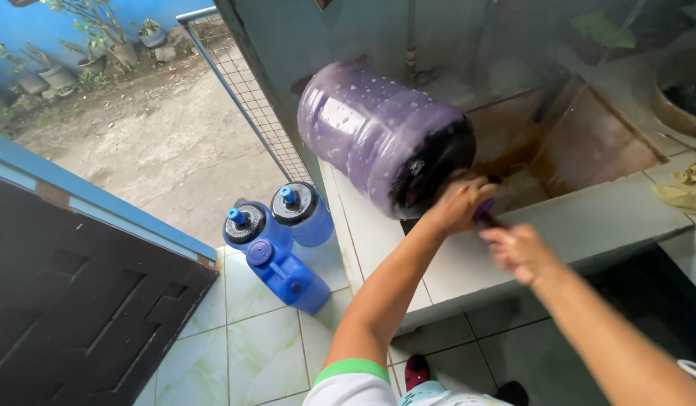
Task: Cleaning a large purple water jug inside a sink using a scrub pad and a long-handled brush.
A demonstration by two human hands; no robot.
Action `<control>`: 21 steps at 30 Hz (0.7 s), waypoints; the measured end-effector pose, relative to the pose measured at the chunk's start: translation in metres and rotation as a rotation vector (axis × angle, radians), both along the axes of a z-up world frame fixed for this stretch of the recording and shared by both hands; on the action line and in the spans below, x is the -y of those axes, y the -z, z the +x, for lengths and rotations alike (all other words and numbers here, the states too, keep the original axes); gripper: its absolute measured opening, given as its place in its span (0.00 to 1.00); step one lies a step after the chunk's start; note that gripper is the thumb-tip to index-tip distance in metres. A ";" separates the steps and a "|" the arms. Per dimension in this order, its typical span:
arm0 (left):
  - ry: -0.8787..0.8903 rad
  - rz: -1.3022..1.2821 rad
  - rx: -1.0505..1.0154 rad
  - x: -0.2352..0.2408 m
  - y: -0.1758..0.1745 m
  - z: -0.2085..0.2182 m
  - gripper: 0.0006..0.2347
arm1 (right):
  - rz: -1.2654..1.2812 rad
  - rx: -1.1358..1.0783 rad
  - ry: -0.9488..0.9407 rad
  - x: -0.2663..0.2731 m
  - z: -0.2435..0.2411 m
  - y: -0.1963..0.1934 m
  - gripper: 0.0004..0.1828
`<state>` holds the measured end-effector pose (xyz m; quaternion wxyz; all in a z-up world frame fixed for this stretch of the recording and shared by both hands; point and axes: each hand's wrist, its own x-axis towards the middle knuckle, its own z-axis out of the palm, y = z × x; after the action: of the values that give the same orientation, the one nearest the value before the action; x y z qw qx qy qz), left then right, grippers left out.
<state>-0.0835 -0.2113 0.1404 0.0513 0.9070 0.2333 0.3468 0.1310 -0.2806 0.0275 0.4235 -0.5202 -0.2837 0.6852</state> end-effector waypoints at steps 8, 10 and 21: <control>-0.021 0.018 -0.056 0.004 -0.050 -0.028 0.21 | 0.401 1.214 -0.277 0.022 -0.062 -0.134 0.14; -0.035 -0.019 -0.057 0.007 -0.044 -0.031 0.20 | 0.598 1.683 -0.328 0.030 -0.065 -0.146 0.10; -0.178 0.200 -0.278 0.020 0.007 -0.020 0.22 | 0.424 0.982 -0.413 0.043 -0.041 -0.099 0.14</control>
<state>-0.1034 -0.2309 0.1330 -0.1027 0.9225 0.2820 0.2426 0.0897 -0.3235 0.1264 0.1945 -0.6148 -0.6743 0.3599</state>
